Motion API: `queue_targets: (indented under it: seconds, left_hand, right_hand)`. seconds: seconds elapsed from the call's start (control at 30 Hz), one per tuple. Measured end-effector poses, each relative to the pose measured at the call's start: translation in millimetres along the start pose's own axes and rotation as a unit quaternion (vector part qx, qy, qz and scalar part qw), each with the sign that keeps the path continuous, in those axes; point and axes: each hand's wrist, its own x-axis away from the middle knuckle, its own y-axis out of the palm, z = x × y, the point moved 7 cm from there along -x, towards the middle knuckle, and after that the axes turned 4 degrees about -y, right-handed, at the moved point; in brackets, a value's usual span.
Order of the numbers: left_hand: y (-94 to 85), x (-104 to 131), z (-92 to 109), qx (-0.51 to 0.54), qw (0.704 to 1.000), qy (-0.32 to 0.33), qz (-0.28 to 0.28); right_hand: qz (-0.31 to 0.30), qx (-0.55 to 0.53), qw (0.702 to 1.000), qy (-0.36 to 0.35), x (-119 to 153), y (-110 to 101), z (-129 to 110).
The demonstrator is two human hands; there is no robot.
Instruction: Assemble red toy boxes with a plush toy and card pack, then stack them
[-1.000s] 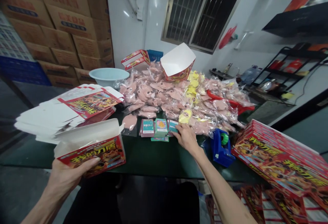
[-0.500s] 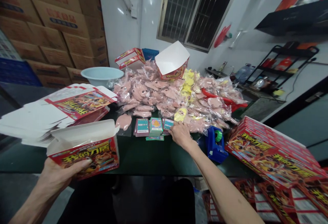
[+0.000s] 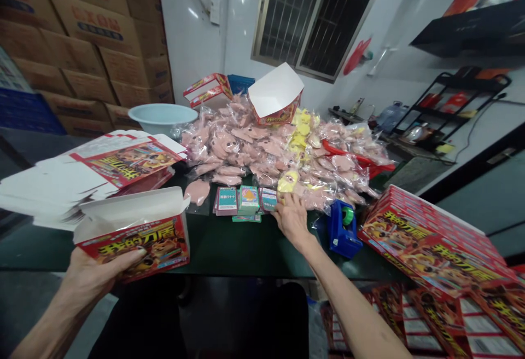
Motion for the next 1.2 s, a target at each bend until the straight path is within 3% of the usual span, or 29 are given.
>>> queue_targets:
  seconds: [0.1, 0.27, 0.5, 0.63, 0.83, 0.93, 1.03, 1.13, 1.2]
  left_hand:
    - [1.2, 3.0, 1.3, 0.016, 1.0, 0.01, 0.015]
    - [7.4, 6.4, 2.3, 0.071, 0.997, -0.024, 0.005]
    - [8.1, 5.5, 0.5, 0.121, 0.992, -0.038, -0.006]
    - [6.8, 0.6, -3.2, 0.076, 0.995, -0.026, -0.052]
    - [2.6, -3.8, -8.8, 0.047, 0.997, -0.017, -0.064]
    - [3.7, -4.8, -12.0, 0.049, 0.996, -0.014, -0.071]
    - [4.5, -5.5, -13.5, 0.054, 0.995, -0.006, -0.079]
    - [4.2, -5.8, -15.4, 0.054, 0.995, -0.002, -0.084]
    - [3.2, -6.2, -17.3, 0.052, 0.995, 0.001, -0.08]
  right_hand:
    - [0.015, -0.024, 1.0, -0.008, -4.5, -6.9, 8.6]
    - [0.08, -0.053, 0.995, 0.038, -23.2, -27.2, 28.9]
    - [0.145, -0.026, 0.988, 0.051, -40.5, -42.9, 14.1]
    - [0.101, -0.009, 0.995, 0.005, -42.0, -30.2, 8.8]
    - [-0.049, -0.049, 0.988, -0.14, -31.3, 11.7, 6.3]
    - [-0.062, -0.061, 0.984, -0.153, -29.0, 20.1, 10.7]
    - [-0.026, -0.06, 0.991, -0.116, -32.8, 14.1, 17.1]
    - [0.057, -0.022, 0.997, -0.057, -40.1, -6.8, 19.9]
    - [0.095, 0.024, 0.994, -0.055, -45.9, -20.4, 11.7]
